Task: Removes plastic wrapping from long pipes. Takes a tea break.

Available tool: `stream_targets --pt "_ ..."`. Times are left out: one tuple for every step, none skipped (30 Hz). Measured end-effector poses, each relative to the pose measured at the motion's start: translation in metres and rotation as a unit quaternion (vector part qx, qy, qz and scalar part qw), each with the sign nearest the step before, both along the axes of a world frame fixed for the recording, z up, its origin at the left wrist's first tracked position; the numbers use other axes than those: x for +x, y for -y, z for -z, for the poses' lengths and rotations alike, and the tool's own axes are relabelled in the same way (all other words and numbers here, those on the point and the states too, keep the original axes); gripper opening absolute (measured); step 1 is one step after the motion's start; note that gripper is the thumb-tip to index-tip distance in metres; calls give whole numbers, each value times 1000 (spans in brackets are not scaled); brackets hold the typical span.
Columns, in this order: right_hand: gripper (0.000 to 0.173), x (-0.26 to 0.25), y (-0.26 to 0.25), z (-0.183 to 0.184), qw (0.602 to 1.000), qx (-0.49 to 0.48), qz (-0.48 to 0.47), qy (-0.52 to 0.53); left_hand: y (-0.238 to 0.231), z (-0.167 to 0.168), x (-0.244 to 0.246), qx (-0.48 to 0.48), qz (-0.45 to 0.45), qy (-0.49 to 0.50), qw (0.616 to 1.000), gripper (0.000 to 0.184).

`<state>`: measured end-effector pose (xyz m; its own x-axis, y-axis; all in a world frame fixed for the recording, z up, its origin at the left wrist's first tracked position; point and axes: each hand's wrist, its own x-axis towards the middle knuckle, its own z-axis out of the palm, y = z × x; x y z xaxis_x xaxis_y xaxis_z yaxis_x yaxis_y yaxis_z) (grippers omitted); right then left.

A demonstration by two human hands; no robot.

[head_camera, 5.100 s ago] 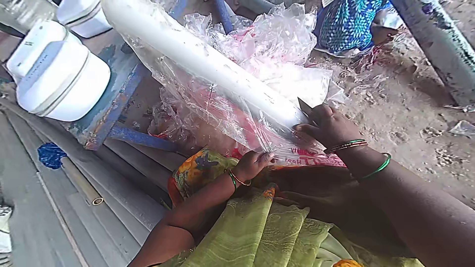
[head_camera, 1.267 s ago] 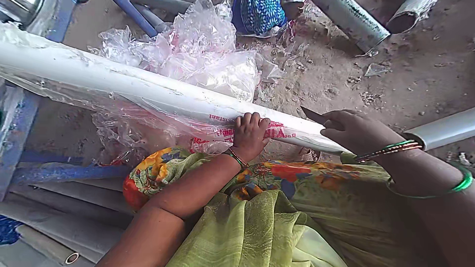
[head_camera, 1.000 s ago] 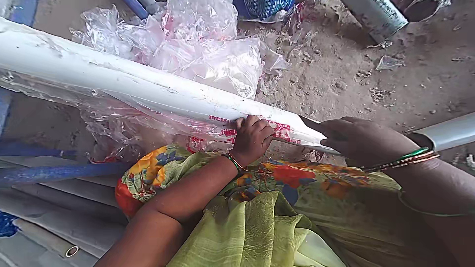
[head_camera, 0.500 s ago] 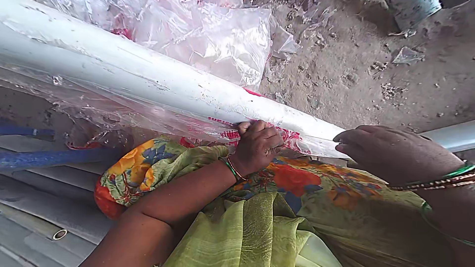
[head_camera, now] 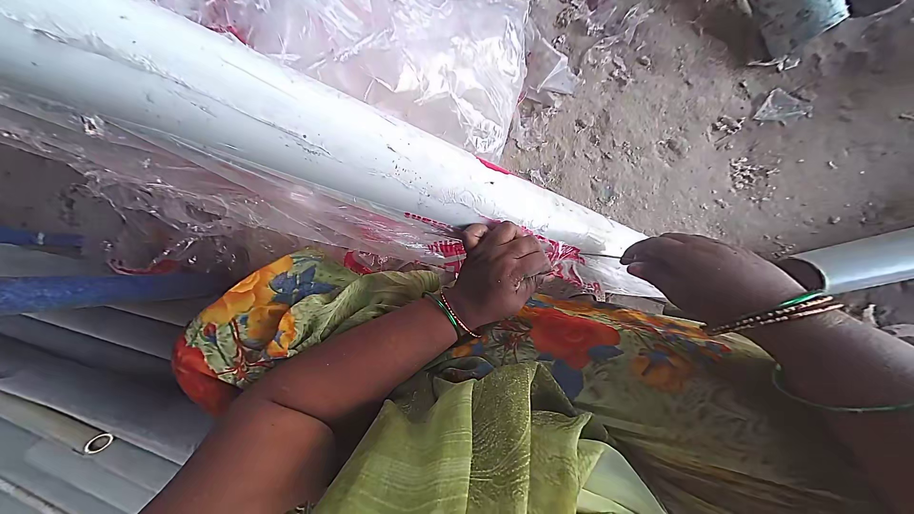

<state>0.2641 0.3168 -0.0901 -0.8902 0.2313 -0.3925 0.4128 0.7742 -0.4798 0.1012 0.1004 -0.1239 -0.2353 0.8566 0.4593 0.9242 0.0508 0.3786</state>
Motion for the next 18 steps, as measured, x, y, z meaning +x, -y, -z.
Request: stream_targets --pt "22 -1 1 2 1000 -10 9 3 0 1 0 6 0 -1 1000 11" --pt "22 -2 2 3 1000 -18 18 5 0 1 0 11 0 0 1000 11" --pt "23 -2 4 4 999 -28 30 4 -1 1 0 14 1 1 1000 11" --pt "23 -2 6 5 998 -38 43 -5 -1 1 0 18 1 0 1000 12" --pt "23 -1 7 6 997 -48 51 -14 -1 1 0 20 1 0 1000 12" --pt "23 0 9 7 996 -57 57 -24 -2 1 0 22 1 -1 1000 11" --pt "24 -1 11 6 995 -65 65 -24 -2 1 0 23 0 -2 1000 10" --pt "24 -1 14 5 995 -70 72 -23 -2 1 0 23 1 -4 1000 10" --pt "24 -1 15 5 994 -72 80 -21 -2 2 -1 24 1 -5 1000 11" --pt "25 -2 17 6 993 -75 86 -18 -2 2 -1 25 1 -6 1000 11" --pt "25 -3 18 6 993 -78 91 -16 -2 2 -1 26 2 -6 1000 12" --pt "25 -3 19 6 992 -81 92 -17 -2 2 -1 27 2 -8 1000 12" --pt "25 -4 21 6 992 -84 91 -20 -2 2 -2 29 2 -8 1000 12" --pt "25 -5 24 4 992 -89 88 -23 -2 2 -2 28 2 -9 1000 12" --pt "26 -7 29 2 992 -94 83 -29 -2 2 -2 30 4 -10 1000 12" --pt "26 -10 33 0 991 -98 81 -33 -2 2 -3 31 6 -12 999 12" --pt "28 -14 36 -2 991 -102 84 -35 -2 2 -3 31 9 -14 999 13" --pt "29 -17 38 -5 989 -106 93 -39 -1 3 -4 30 13 -15 999 14"
